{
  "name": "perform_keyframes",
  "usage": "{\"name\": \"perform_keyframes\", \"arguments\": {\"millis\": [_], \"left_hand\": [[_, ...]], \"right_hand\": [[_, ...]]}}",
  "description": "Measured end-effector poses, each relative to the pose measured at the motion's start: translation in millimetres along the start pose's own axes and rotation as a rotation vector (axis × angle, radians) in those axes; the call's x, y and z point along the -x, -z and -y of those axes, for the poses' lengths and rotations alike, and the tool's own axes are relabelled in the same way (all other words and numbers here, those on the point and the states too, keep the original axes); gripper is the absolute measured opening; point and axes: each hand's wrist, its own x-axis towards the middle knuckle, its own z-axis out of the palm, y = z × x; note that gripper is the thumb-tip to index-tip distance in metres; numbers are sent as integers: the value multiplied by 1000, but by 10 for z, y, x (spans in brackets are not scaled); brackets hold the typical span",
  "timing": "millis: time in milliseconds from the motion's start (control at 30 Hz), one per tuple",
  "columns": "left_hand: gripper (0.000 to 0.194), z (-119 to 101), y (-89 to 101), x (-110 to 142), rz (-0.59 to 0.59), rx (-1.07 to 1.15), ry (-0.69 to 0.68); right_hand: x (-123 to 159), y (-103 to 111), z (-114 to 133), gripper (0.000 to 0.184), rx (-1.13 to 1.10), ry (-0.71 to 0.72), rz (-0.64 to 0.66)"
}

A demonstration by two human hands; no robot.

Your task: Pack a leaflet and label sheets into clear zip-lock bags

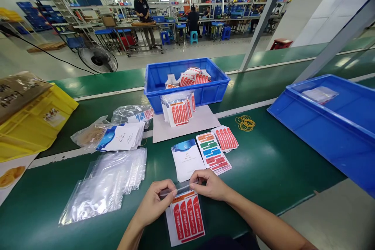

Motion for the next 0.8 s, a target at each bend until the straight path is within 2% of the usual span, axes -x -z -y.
{"name": "perform_keyframes", "arguments": {"millis": [233, 400, 500, 633, 700, 800], "left_hand": [[19, -75, -152, -31, 22, -1, -6], [20, -81, -173, -39, 3, 43, 15], [20, -35, -145, -36, -30, 94, 35], [17, 64, 19, -14, -166, 182, 22], [20, 116, 138, 1, -276, 228, -20], [24, 174, 289, 15, -410, 281, -85]], "right_hand": [[35, -118, -26, 8, 9, 32, 36], [31, -140, -74, 10, 5, 9, 72], [48, -125, -125, 13, -5, -3, 142], [11, -66, -110, 24, 19, 35, 213], [-144, 22, -6, 29, 67, 75, 151], [-647, 286, 269, 33, 188, 155, -8]]}}
